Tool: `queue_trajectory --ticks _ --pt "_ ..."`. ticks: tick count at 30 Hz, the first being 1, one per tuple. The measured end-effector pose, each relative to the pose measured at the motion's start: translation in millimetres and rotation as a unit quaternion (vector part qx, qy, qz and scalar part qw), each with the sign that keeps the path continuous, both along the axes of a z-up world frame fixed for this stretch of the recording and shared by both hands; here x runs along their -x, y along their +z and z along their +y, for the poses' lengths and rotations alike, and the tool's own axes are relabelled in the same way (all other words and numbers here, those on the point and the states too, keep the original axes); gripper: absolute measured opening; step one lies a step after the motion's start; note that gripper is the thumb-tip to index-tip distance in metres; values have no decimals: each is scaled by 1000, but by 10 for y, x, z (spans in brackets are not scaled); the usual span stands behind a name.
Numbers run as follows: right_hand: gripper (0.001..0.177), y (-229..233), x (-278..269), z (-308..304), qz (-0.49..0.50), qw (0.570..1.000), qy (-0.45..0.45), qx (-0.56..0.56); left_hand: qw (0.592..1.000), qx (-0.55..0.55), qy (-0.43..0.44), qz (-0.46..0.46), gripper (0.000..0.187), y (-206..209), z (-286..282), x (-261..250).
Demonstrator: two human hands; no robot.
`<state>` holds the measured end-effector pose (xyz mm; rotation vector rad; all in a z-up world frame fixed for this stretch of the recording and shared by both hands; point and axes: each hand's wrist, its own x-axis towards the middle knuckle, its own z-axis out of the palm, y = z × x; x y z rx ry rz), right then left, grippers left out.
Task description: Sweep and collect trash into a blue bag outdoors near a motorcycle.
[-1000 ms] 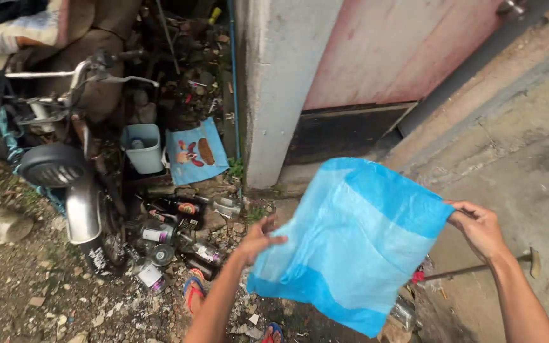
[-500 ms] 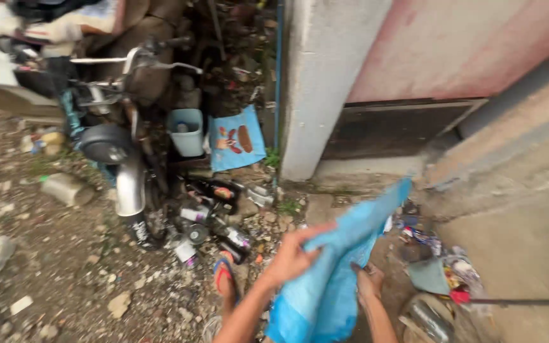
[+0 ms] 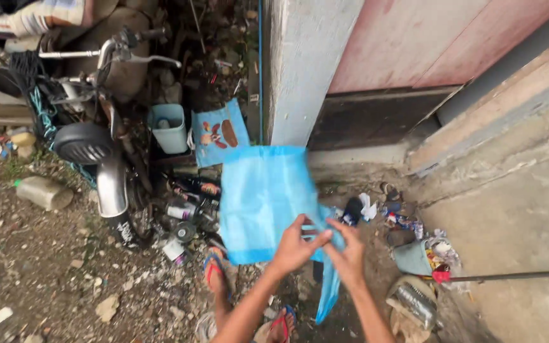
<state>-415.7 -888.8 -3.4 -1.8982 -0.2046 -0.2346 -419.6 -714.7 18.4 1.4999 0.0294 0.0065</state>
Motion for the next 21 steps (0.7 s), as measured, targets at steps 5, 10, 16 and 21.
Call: queue_trajectory --ticks 5,10,16,21 --pt "52 -172 117 -304 111 992 3 -63 974 -186 54 119 46 -1018 7 -71" --pt "37 -341 4 -988 108 986 -116 47 995 -41 54 78 30 -1012 614 131" --pt "20 -593 -238 -2071 229 933 -243 -134 925 277 135 225 50 -636 1164 282" --pt "22 -1085 -311 -2566 490 784 -134 -357 942 -6 -32 334 42 -958 1263 325"
